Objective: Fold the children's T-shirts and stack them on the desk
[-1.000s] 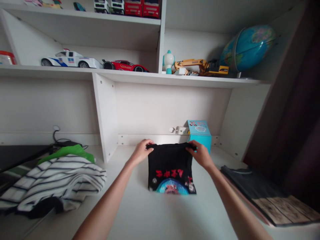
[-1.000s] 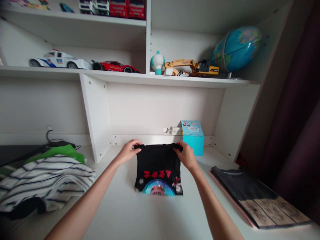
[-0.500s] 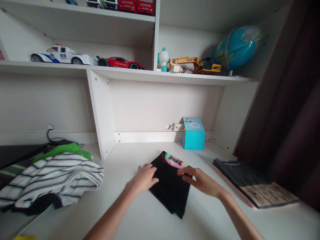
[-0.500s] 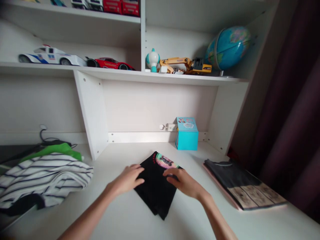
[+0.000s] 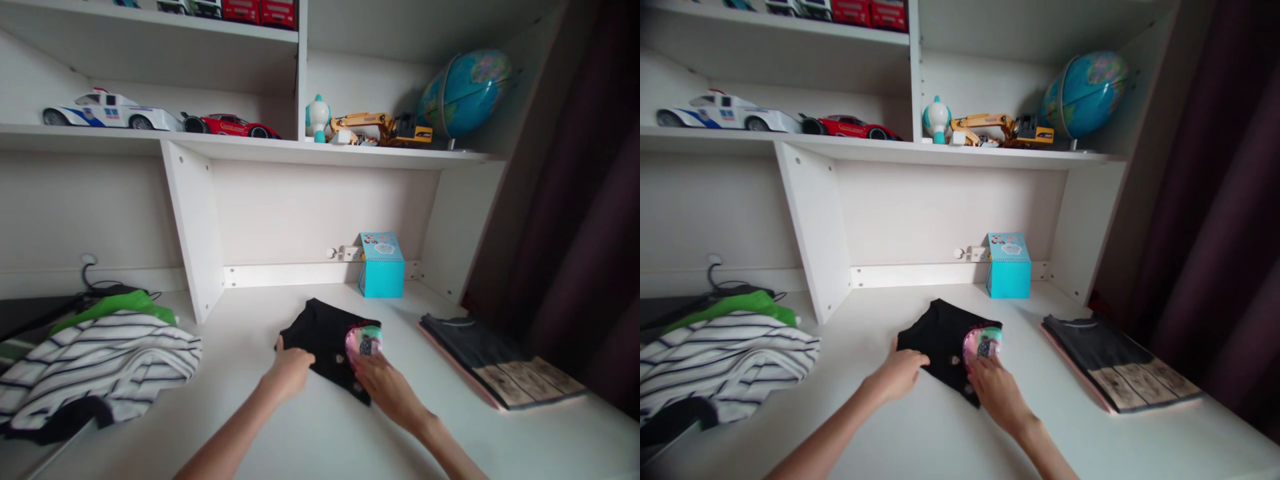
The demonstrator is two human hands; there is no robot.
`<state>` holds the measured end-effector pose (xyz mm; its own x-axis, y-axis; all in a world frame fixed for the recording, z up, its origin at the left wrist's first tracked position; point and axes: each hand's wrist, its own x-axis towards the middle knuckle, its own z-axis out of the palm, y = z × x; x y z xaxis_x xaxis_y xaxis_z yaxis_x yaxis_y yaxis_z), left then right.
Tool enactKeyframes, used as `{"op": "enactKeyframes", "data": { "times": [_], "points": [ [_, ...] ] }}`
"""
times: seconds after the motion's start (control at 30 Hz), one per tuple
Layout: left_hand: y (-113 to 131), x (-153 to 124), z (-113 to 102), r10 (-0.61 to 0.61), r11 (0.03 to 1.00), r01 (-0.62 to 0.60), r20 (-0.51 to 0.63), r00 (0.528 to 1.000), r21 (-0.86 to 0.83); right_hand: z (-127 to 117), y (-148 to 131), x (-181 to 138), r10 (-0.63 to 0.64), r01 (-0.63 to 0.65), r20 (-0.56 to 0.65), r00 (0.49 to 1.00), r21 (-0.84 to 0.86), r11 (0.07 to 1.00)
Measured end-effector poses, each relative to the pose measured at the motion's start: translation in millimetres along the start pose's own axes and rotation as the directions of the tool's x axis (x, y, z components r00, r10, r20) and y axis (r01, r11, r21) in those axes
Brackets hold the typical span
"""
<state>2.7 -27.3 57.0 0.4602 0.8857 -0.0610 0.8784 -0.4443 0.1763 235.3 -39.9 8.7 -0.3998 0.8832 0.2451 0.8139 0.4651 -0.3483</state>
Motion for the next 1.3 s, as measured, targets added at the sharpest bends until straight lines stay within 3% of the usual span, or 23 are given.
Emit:
{"op": "enactKeyframes", "data": {
  "times": [0.1, 0.17, 0.23, 0.37, 0.53, 0.6, 0.7, 0.8, 0.87, 0.97, 1.07, 1.17, 1.3],
  "points": [
    [-26.2, 5.5, -6.1, -0.184, 0.983, 0.184, -0.02, 0.983, -0.002, -11.5, -30.0, -25.4, -0.093, 0.088, 0.035, 0.995, 0.137, 0.987],
    [-27.3, 8.3, 0.6, -0.199, 0.98, 0.197, -0.058, 0.978, -0.037, -12.6, -35.4, -29.1, -0.08, 0.074, 0.042, 0.996, 0.141, 0.987],
    [-17.1, 10.0, 13.8, -0.155, 0.983, 0.145, -0.084, 0.984, -0.111, -6.5, -30.1, -24.8, -0.019, 0.012, 0.096, 0.995, 0.071, 0.997],
    [9.6, 10.9, 39.0, -0.092, 0.985, 0.091, -0.002, 0.996, -0.149, 7.4, -12.0, -15.4, 0.031, -0.032, 0.243, 0.97, 0.001, 0.999],
    [9.1, 4.5, 38.7, -0.154, 0.986, 0.152, -0.025, 0.988, -0.069, -12.2, 8.6, -34.2, 0.035, -0.047, 0.303, 0.952, 0.03, 0.998],
    [3.9, -0.5, 35.5, -0.147, 0.988, 0.144, -0.063, 0.987, -0.053, -21.8, 25.6, -48.1, 0.096, -0.108, 0.275, 0.957, 0.031, 0.994],
    [1.6, -4.5, 36.4, -0.094, 0.993, 0.082, -0.139, 0.986, -0.089, -26.3, 57.3, -61.7, 0.227, -0.224, 0.102, 0.969, -0.036, 0.974],
    [6.5, 2.8, 42.4, -0.104, 0.981, 0.068, -0.189, 0.977, -0.184, -21.3, 76.4, -56.9, 0.315, -0.32, -0.078, 0.946, -0.072, 0.945],
    [10.7, 13.4, 46.5, -0.148, 0.961, 0.091, -0.206, 0.967, -0.26, -16.0, 76.4, -45.1, 0.382, -0.387, -0.102, 0.918, -0.034, 0.921],
    [14.2, 30.0, 50.0, -0.248, 0.877, 0.134, -0.198, 0.948, -0.461, -9.6, 67.0, -24.2, 0.446, -0.448, -0.102, 0.889, 0.003, 0.894],
    [15.9, 37.9, 49.1, -0.332, 0.659, 0.14, -0.119, 0.936, -0.739, -9.4, 61.6, -10.0, 0.451, -0.452, -0.113, 0.885, 0.019, 0.892],
    [22.7, 36.2, 44.8, -0.33, 0.454, 0.115, -0.047, 0.943, -0.884, -17.4, 63.4, -7.7, 0.431, -0.426, -0.125, 0.894, 0.061, 0.902],
    [46.9, 34.5, 40.8, -0.27, 0.454, 0.071, -0.061, 0.961, -0.888, -37.4, 70.8, -20.7, 0.363, -0.352, -0.142, 0.921, 0.099, 0.931]
  ]
}}
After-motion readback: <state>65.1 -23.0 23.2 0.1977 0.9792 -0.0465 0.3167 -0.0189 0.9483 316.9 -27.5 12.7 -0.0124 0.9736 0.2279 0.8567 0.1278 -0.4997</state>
